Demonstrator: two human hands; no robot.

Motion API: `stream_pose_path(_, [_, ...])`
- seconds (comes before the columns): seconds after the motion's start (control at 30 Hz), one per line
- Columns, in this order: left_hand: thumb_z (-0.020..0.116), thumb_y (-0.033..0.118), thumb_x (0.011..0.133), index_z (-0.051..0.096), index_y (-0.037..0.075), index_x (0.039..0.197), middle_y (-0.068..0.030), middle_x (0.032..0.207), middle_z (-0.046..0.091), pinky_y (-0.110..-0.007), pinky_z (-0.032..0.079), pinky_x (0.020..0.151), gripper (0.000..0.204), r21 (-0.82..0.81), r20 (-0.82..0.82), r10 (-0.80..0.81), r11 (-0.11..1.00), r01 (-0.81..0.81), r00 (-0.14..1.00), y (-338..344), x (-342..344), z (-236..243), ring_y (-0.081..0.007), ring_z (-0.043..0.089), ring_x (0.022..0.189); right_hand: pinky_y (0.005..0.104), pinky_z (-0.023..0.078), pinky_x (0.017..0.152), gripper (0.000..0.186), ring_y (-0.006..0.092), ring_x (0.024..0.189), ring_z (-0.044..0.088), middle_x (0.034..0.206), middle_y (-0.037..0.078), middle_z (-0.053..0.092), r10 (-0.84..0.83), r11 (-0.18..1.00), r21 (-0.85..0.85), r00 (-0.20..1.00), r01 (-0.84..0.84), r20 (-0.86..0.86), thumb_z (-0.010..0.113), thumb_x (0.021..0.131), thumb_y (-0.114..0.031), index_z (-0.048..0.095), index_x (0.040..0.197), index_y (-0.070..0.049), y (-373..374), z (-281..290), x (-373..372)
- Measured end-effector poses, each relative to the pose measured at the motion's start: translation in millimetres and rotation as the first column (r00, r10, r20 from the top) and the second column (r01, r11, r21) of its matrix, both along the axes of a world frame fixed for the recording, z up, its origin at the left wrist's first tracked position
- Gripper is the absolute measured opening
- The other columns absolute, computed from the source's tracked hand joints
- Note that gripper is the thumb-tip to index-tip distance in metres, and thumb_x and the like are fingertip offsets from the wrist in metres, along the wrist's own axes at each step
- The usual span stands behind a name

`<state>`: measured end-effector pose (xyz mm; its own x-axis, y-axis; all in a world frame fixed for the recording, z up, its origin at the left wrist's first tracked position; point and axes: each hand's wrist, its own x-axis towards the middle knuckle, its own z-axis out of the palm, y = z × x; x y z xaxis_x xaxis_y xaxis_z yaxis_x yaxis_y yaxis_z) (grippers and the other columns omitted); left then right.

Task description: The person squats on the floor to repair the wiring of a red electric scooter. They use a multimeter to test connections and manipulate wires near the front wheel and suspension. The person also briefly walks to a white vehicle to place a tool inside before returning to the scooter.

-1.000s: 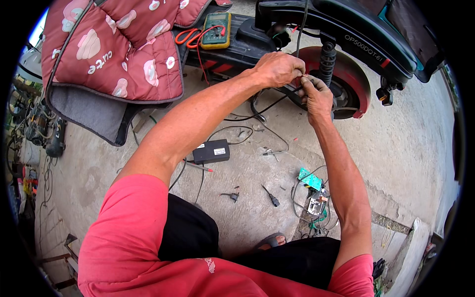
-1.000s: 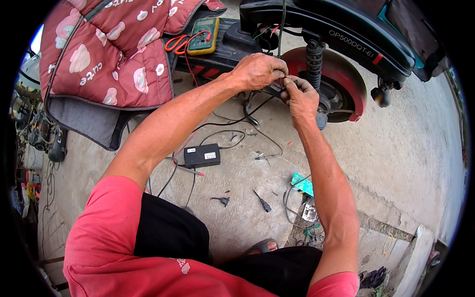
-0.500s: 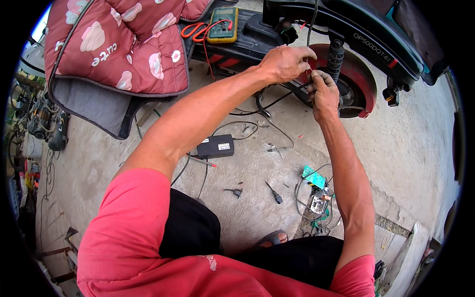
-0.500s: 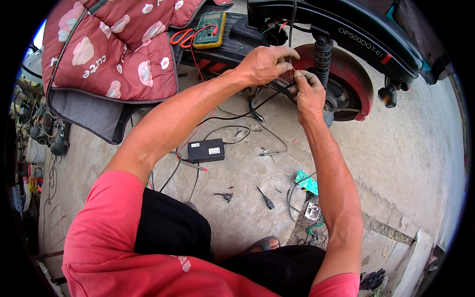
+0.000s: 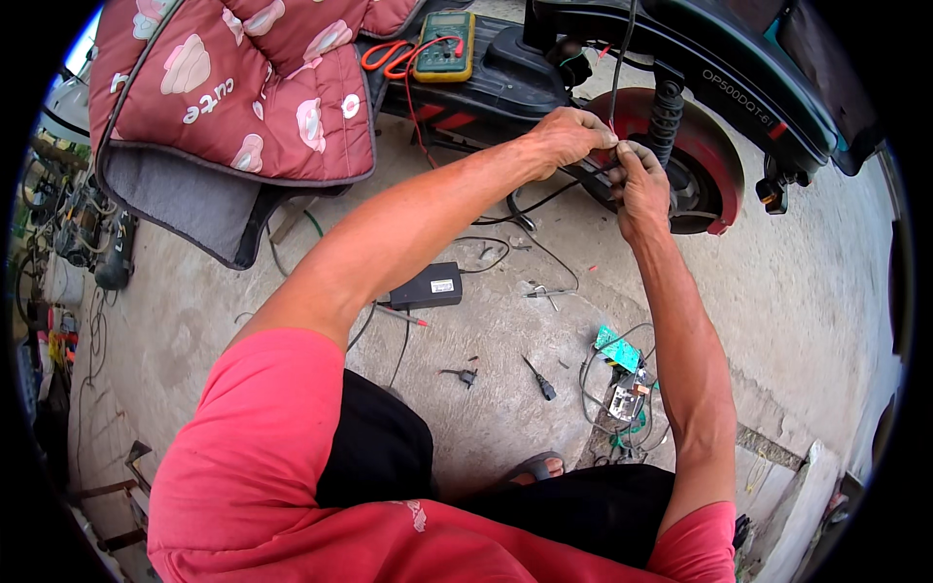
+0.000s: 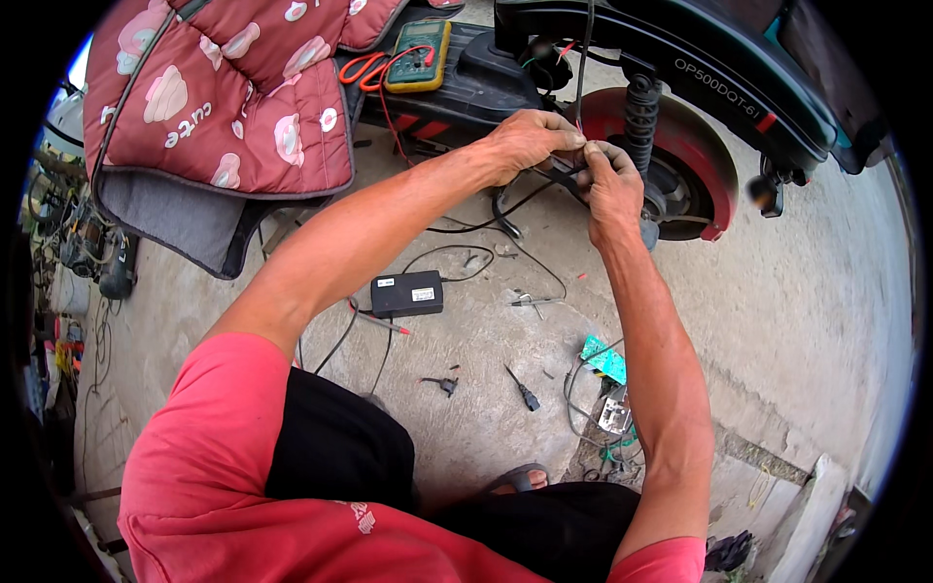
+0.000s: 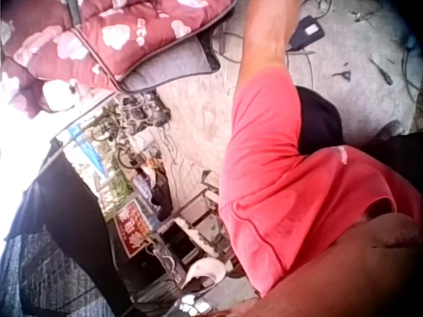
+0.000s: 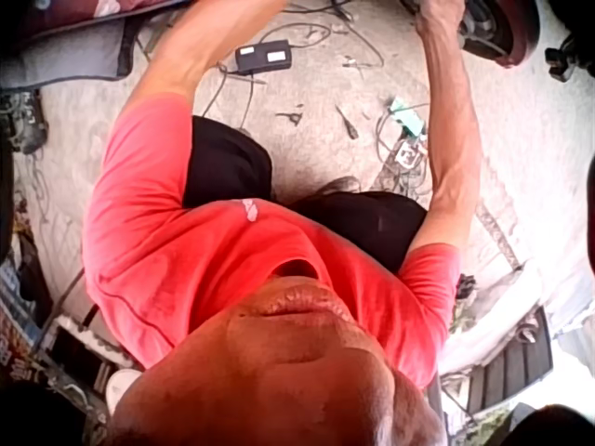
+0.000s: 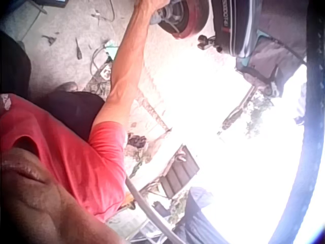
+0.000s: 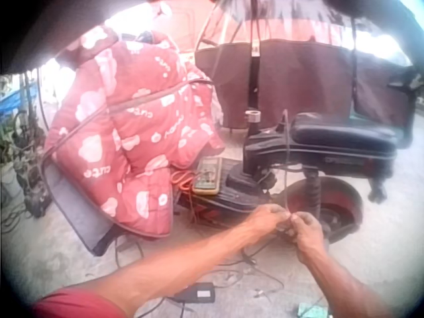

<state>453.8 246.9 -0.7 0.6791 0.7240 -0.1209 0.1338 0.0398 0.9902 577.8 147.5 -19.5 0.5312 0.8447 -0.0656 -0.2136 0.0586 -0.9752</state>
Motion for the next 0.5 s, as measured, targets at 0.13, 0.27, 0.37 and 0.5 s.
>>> stream_pose_path(0.13, [0.068, 0.022, 0.086, 0.068, 0.005, 0.100, -0.0026, 0.091, 0.069, -0.029, 0.045, 0.069, 0.022, -0.021, 0.032, -0.022, 1.000, 0.023, 0.999, 1.6, -1.1, -3.9, -0.0112, 0.061, 0.084, 0.0191, 0.034, 0.047, 0.017, 0.0044, 0.057, 0.049, 0.073, -0.002, 0.059, 0.013, 1.000, 0.001, 1.000, -0.013, -0.021, 0.067, 0.089, -0.021, 0.062, 0.097, -0.008, -1.2, -0.6, 1.5])
stream_pose_path(0.27, [0.068, 0.022, 0.085, 0.069, 0.003, 0.098, -0.0052, 0.090, 0.070, -0.030, 0.047, 0.069, 0.022, 0.133, -0.015, 0.025, 0.991, -0.023, 1.000, 4.6, -3.3, -9.4, -0.0125, 0.062, 0.082, 0.0181, 0.032, 0.046, 0.013, 0.0041, 0.057, 0.048, 0.075, -0.002, 0.060, 0.063, 0.998, 0.036, 0.995, -0.061, -0.074, 0.064, 0.090, -0.019, 0.062, 0.096, -0.008, -1.6, 0.7, 3.8])
stream_pose_path(0.37, [0.067, 0.023, 0.084, 0.070, 0.002, 0.096, -0.0085, 0.090, 0.070, -0.031, 0.049, 0.073, 0.024, 0.427, -0.123, 0.076, 0.904, -0.016, 0.989, 11.9, -11.2, -13.4, -0.0168, 0.064, 0.083, 0.0174, 0.031, 0.046, 0.011, 0.0038, 0.058, 0.048, 0.074, -0.003, 0.058, 0.101, 0.994, 0.062, 0.986, -0.093, -0.132, 0.063, 0.091, -0.018, 0.061, 0.096, -0.008, -2.1, 8.1, 3.0])
stream_pose_path(0.5, [0.066, 0.027, 0.083, 0.070, 0.003, 0.099, -0.0146, 0.091, 0.070, -0.034, 0.050, 0.078, 0.029, 0.623, -0.141, 0.114, 0.783, -0.002, 0.983, 9.9, -21.3, -1.7, -0.0237, 0.067, 0.085, 0.0171, 0.030, 0.045, 0.012, 0.0037, 0.058, 0.047, 0.070, -0.005, 0.054, 0.188, 0.976, 0.131, 0.974, -0.171, -0.125, 0.062, 0.091, -0.018, 0.061, 0.096, -0.007, 2.4, 13.3, 0.4])
